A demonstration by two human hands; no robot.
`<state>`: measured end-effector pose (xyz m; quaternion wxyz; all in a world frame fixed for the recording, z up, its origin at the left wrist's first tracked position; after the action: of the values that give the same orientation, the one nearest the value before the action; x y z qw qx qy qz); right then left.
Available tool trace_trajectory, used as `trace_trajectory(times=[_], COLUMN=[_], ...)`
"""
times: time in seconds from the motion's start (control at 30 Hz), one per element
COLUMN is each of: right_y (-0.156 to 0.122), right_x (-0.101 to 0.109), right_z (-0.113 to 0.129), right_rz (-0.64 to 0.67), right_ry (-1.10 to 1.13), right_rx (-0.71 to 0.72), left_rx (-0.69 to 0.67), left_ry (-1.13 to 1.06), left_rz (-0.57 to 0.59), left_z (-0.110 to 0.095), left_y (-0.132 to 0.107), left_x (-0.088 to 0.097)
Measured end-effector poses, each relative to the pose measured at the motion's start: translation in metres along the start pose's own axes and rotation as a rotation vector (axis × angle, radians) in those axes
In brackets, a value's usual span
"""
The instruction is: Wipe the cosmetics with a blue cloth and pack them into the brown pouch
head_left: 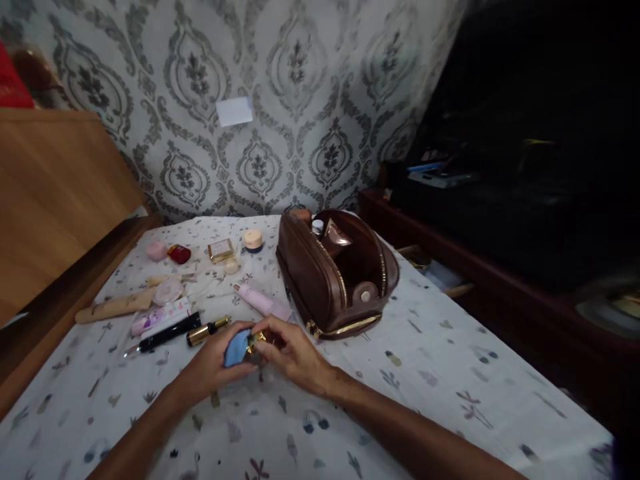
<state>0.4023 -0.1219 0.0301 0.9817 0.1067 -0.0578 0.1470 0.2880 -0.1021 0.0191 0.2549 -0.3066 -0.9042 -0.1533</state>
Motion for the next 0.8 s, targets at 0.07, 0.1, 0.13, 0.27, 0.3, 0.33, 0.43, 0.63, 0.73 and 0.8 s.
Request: trace_trajectory(times=[0.07,0.1,0.13,0.27,0.3,0.33,0.43,0.63,0.73,0.8], right_y=[-0.001,-0.002,-0.003,-0.006,-0.006,-0.007,-0.009,-0.020,-0.032,-0.042], right_x=[0.002,0.003,0.003,0.006,0.008,0.010,0.016,0.036,0.052,0.064], right_z=[0.008,0.011,0.014,0.022,0.024,0.027,0.035,0.054,0.063,0.066], right_rz=[0.006,0.011,0.019,0.016,0.005,-0.008,-0.057,-0.139,-0.171,-0.189], right_ry=[-0.031,-0.043,-0.049,-0.046,-0.047,-0.047,-0.048,-0.041,-0.058,-0.051], right_rx=[0.030,0.043,0.053,0.072,0.079,0.090,0.128,0.168,0.171,0.168], left_rx=[0.062,0.090,0.116,0.113,0.095,0.076,0.011,-0.154,-0.229,-0.289], left_ry=[-0.146,-0.205,-0.245,-0.179,-0.115,-0.041,0.162,0.412,0.538,0.576], left_rz=[0.057,0.077,0.089,0.049,0.027,-0.003,-0.078,-0.143,-0.183,-0.173], left_z=[0.003,0.006,0.010,0.017,0.016,0.014,-0.001,-0.045,-0.065,-0.078], left_y=[-0.002,-0.003,-0.005,-0.007,-0.006,-0.005,-0.001,0.009,0.013,0.017], left_x=[-0.004,-0.006,-0.008,-0.002,0.002,0.007,0.019,0.020,0.012,0.002])
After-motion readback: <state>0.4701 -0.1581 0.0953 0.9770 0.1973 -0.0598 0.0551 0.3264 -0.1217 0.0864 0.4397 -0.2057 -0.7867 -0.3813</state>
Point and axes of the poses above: each hand's wrist, its own y-axis towards the middle knuckle, its own x-axis out of the back of the hand, z = x × y, the point moved 10 cm from there along y, towards the middle knuckle, and after that the axes turned 6 degrees about -x, right-handed, at the moved point
